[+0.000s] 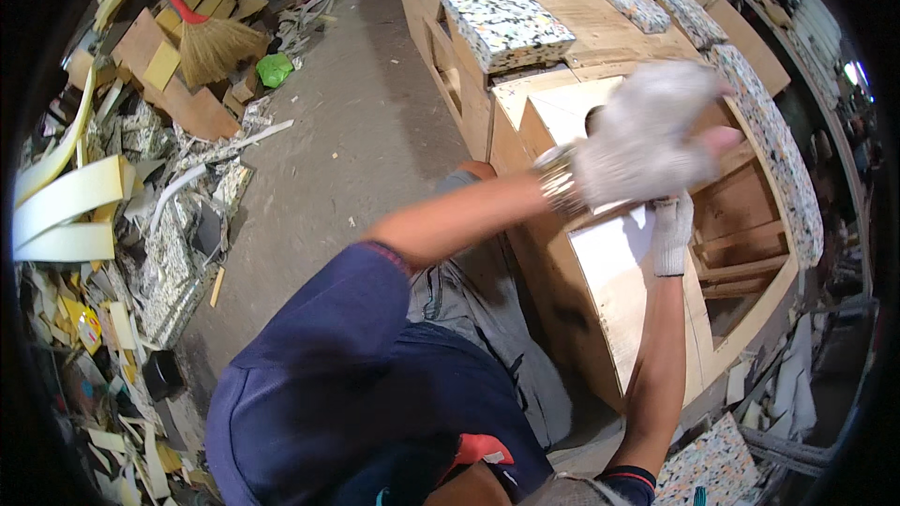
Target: The person repeatedly places a small wooden box with a circular cutout onto a larger wooden furniture frame, adjusts its position, and uses a metal ruler to measure alignment. The person lifts and repositions the box multiple times while checking fit and alignment on the frame.
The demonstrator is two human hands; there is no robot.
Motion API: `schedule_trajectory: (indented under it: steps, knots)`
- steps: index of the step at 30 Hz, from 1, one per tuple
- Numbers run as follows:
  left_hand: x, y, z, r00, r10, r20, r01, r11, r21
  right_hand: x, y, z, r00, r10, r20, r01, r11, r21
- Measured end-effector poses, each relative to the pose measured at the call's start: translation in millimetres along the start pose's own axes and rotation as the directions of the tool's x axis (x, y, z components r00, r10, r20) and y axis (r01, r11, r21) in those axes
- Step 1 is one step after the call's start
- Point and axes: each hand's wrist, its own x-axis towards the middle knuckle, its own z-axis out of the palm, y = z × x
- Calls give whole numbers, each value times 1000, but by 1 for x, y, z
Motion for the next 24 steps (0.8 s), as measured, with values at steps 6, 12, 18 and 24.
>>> schedule_trajectory:
  steps: [6, 12, 18, 24]
  knots:
    - [76, -50, 118, 713, -192, 674, 78, 977, 197, 17, 17, -32, 984, -177, -11, 159, 906, -391]
    - [16, -144, 213, 650, -240, 721, 13, 952, 305, -16, -27, 22, 994, 59, 91, -57, 998, -25]
    - [-13, -149, 208, 628, -231, 743, -18, 950, 311, -20, -26, 21, 991, 93, 98, -97, 994, 42]
    - [-6, -146, 206, 475, -207, 855, -50, 964, 261, 14, 13, -31, 986, -30, 164, 56, 986, -158]
